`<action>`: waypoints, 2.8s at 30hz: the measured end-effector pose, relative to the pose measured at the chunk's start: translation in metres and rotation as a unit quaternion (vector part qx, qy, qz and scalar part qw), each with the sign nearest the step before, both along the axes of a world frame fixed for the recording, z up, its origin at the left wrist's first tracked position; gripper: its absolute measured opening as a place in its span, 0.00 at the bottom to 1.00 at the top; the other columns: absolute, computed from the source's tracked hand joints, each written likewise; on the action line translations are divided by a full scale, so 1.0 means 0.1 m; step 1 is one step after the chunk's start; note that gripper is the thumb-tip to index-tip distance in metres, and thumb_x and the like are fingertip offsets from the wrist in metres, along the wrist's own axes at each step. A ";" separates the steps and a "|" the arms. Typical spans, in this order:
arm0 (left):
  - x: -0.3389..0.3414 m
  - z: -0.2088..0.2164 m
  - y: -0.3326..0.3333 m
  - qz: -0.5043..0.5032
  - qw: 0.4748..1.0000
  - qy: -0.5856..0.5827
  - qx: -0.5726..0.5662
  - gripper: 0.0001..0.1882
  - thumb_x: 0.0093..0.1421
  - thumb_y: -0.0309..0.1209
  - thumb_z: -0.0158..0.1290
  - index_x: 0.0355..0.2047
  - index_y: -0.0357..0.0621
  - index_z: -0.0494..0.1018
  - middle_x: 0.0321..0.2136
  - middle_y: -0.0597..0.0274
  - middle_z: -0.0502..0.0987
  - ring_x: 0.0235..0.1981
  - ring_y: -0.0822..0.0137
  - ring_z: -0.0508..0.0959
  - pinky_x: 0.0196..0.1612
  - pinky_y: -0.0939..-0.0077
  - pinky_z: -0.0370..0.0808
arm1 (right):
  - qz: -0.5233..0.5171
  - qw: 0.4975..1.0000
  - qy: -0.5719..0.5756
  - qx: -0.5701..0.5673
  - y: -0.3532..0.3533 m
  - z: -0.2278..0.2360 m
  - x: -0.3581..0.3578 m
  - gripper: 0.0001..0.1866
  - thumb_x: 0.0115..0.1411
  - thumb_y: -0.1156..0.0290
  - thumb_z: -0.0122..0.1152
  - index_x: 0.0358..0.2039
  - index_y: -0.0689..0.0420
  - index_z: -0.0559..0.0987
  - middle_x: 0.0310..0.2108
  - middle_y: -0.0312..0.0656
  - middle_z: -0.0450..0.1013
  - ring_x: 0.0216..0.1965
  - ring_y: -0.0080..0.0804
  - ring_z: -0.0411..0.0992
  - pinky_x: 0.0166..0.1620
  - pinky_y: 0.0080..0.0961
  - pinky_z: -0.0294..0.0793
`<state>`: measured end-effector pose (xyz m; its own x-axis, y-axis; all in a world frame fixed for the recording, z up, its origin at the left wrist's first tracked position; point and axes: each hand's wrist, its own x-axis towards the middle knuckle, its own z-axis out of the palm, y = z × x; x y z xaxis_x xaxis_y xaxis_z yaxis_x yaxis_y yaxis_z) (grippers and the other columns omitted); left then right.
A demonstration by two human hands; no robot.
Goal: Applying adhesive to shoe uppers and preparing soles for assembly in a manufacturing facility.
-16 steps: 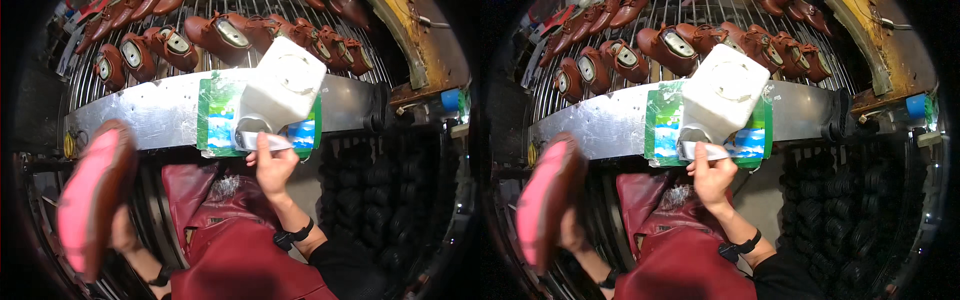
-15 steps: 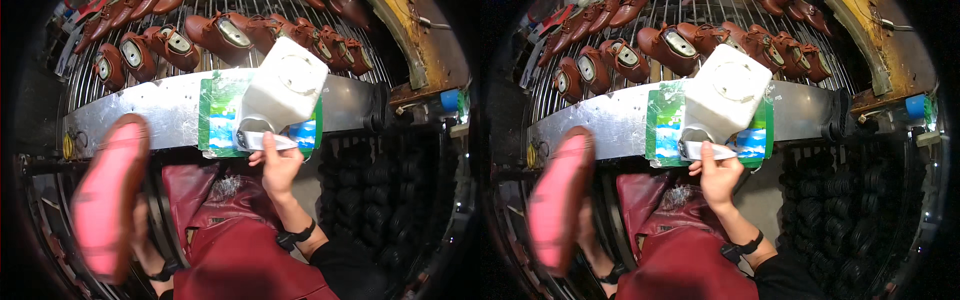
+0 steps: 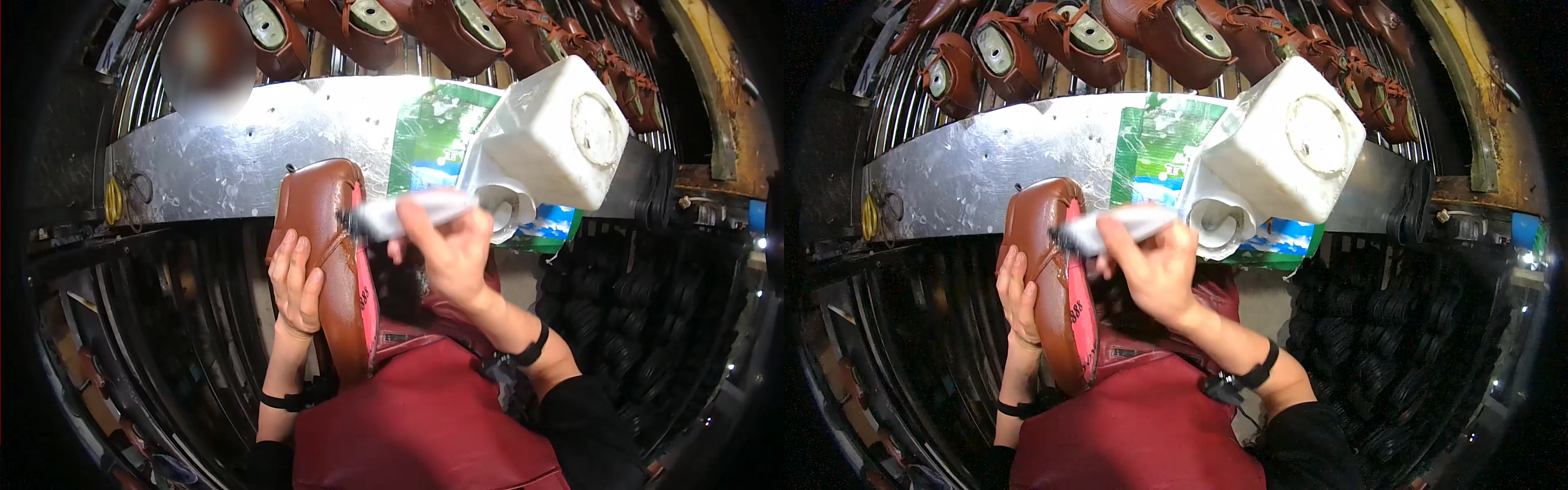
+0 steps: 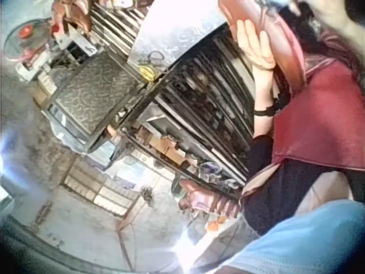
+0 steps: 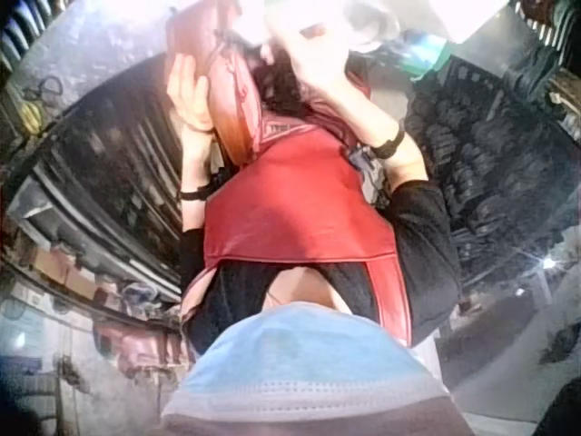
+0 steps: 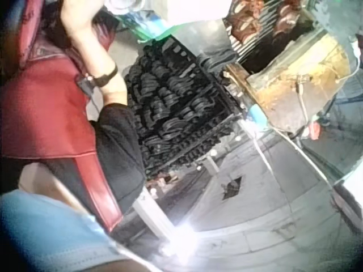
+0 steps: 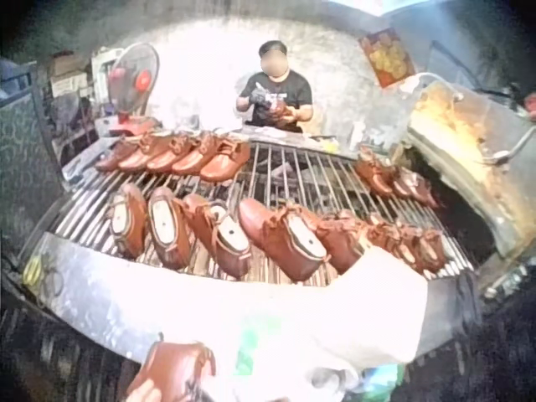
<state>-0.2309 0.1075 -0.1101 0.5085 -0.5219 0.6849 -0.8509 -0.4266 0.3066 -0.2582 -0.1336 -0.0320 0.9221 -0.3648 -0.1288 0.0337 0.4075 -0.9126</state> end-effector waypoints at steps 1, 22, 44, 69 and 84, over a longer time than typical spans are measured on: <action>0.02 0.01 -0.01 -0.004 1.000 -0.001 -0.003 0.20 0.70 0.22 0.52 0.60 0.38 0.64 0.61 0.29 0.73 0.62 0.32 0.74 0.64 0.40 0.73 | -0.034 0.998 -0.005 -0.049 -0.02 -0.06 0.19 0.08 0.69 0.75 0.66 0.38 0.69 0.82 0.28 0.42 0.81 0.23 0.24 0.78 0.24 0.22 0.77; 0.03 0.38 -0.25 0.017 0.999 -0.043 0.018 0.28 0.64 0.29 0.59 0.63 0.32 0.67 0.62 0.33 0.73 0.62 0.35 0.74 0.64 0.43 0.73 | 0.164 0.963 -0.127 -0.171 -0.25 0.60 -1.13 0.13 0.69 0.73 0.65 0.45 0.73 0.82 0.39 0.55 0.83 0.32 0.33 0.83 0.34 0.26 0.83; 0.90 1.62 -0.63 -0.007 0.964 0.264 0.039 0.48 0.39 0.24 0.75 0.63 0.35 0.69 0.55 0.40 0.78 0.58 0.40 0.77 0.62 0.56 0.74 | 0.112 0.860 -0.333 -0.369 -0.64 1.33 0.23 0.14 0.47 0.76 0.69 0.36 0.66 0.82 0.35 0.54 0.83 0.36 0.42 0.84 0.42 0.33 0.83; -0.28 0.62 0.17 -0.039 0.771 0.563 -0.295 0.35 0.48 0.36 0.76 0.54 0.29 0.81 0.35 0.57 0.85 0.35 0.69 0.83 0.44 0.78 0.78 | -0.141 0.974 -0.011 0.177 -0.73 0.53 -0.41 0.13 0.68 0.66 0.64 0.34 0.66 0.80 0.26 0.50 0.80 0.15 0.34 0.74 0.16 0.27 0.71; -0.08 0.74 -0.10 -0.126 0.636 0.649 -0.398 0.31 0.65 0.39 0.63 0.59 0.24 0.73 0.49 0.47 0.84 0.47 0.59 0.86 0.56 0.64 0.82 | 0.035 0.972 -0.139 -0.185 0.00 0.55 -1.11 0.06 0.61 0.79 0.66 0.32 0.71 0.81 0.33 0.57 0.83 0.29 0.33 0.82 0.32 0.27 0.82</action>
